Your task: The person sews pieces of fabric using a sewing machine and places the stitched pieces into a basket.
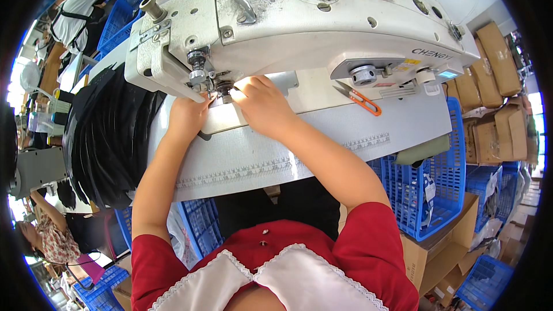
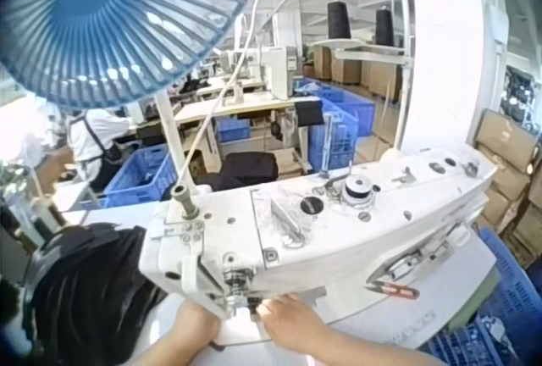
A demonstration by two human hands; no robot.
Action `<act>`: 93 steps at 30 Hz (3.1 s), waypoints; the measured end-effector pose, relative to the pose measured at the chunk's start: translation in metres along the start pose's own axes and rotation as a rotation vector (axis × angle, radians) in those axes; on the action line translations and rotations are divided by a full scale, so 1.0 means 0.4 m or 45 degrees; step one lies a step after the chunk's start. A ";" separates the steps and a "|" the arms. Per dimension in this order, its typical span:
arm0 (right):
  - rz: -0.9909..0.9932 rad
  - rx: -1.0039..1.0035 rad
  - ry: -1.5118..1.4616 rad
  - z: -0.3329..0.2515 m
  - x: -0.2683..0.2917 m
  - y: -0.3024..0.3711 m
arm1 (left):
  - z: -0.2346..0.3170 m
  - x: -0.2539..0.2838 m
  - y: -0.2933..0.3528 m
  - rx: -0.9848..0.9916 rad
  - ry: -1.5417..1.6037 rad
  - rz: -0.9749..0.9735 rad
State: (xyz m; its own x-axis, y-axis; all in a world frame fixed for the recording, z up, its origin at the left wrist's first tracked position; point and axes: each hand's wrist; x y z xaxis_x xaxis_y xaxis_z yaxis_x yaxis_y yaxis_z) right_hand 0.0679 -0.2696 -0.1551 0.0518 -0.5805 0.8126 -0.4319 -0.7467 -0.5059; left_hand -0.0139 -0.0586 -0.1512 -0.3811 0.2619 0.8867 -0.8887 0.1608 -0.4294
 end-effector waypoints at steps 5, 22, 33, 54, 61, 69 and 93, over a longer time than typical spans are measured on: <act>0.003 -0.031 -0.048 0.001 0.000 -0.006 | -0.008 -0.005 -0.010 0.024 0.006 0.009; 0.031 -0.047 -0.057 -0.005 0.008 -0.009 | -0.020 -0.016 -0.011 -0.048 0.035 0.100; 0.017 -0.032 -0.044 -0.005 0.009 -0.009 | -0.019 -0.024 -0.013 -0.062 0.006 0.149; -0.119 -0.173 0.048 -0.018 0.021 -0.009 | 0.057 0.020 0.009 0.116 -0.477 -0.109; -0.078 -0.025 0.187 0.020 -0.035 0.010 | 0.220 0.112 0.193 0.461 -0.770 -0.186; -0.200 -0.107 0.039 -0.041 -0.014 -0.024 | 0.222 0.135 0.721 0.297 1.486 0.397; 0.024 -0.076 0.097 -0.028 0.007 -0.001 | -0.069 0.107 1.185 1.902 -0.314 -0.051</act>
State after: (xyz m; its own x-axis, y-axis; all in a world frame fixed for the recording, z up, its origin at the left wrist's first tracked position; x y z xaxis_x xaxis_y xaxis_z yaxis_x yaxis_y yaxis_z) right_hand 0.0580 -0.2675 -0.1494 -0.0243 -0.5666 0.8237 -0.4852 -0.7137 -0.5052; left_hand -0.4445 0.0551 -0.3214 -0.2478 0.0952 0.9641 -0.2765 -0.9607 0.0238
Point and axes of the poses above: each hand's wrist, its own y-axis away from the middle knuckle, its own x-axis out of the back of the hand, z = x × y, and after that the axes turned 2 degrees about -x, right-handed
